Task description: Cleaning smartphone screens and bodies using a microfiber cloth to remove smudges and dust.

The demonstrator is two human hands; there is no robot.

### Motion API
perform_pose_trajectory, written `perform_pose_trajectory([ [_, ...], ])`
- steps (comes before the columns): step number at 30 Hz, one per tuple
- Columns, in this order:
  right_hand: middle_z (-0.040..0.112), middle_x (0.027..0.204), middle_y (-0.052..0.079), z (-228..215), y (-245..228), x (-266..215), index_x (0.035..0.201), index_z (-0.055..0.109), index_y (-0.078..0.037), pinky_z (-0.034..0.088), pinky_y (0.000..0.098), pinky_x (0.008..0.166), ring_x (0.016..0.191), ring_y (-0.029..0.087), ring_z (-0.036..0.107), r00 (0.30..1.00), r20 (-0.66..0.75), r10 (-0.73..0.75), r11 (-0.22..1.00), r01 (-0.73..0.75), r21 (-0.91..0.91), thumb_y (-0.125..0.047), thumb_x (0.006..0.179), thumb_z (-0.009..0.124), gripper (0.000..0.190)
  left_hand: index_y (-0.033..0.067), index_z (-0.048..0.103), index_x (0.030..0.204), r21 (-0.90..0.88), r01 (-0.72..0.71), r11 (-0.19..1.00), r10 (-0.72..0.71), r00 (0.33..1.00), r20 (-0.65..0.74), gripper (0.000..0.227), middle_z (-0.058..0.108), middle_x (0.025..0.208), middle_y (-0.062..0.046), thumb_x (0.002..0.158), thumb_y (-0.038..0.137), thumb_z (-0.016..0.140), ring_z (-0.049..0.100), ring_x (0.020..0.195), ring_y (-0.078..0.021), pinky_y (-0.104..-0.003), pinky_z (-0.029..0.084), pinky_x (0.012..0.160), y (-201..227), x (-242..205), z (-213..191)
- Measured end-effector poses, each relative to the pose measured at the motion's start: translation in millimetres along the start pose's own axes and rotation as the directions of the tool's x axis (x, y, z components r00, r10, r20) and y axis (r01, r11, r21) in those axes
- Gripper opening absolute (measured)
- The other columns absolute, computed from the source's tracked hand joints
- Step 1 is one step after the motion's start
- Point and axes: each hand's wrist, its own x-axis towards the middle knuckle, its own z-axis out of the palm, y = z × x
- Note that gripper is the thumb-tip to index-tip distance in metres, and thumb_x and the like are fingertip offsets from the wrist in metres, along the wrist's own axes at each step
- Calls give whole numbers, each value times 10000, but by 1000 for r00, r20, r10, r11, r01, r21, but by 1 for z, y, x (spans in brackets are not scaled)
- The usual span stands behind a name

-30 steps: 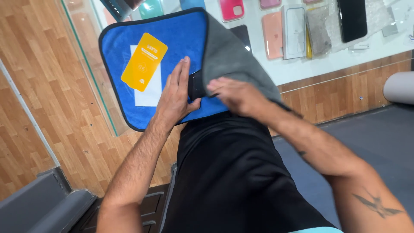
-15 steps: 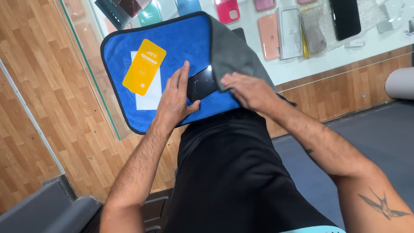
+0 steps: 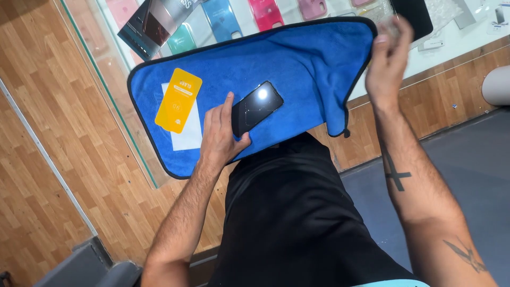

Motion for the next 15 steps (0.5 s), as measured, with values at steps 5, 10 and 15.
perform_pose_trajectory([
  [5, 393, 1378, 126, 1, -39, -13, 1361, 333, -60, 351, 401, 1077, 1280, 292, 410, 988, -127, -84, 995, 78, -55, -162, 1055, 444, 342, -19, 277, 1382, 12, 87, 996, -85, 989, -124, 908, 503, 1100, -199, 612, 221, 692, 486, 980, -334, -427, 424, 909, 16, -2, 4],
  [10, 547, 1234, 211, 26, -51, -32, 1132, 573, 15, 408, 440, 980, 1155, 333, 517, 914, 382, -135, 974, 193, -119, -109, 918, 559, 248, -18, 274, 1367, -42, 306, 951, -307, 922, -234, 878, 503, 1173, -184, 632, 210, 698, 493, 1023, -321, -417, 421, 921, 33, -4, 20],
  [15, 431, 1331, 248, 19, -6, -5, 1219, 526, 3, 299, 525, 1015, 1252, 410, 386, 952, 300, -57, 929, 160, -334, -196, 975, 473, 319, -6, 270, 1373, -71, 366, 928, -371, 890, -265, 868, 501, 1190, -177, 648, 207, 695, 489, 1041, -311, -415, 400, 930, 43, 7, 24],
])
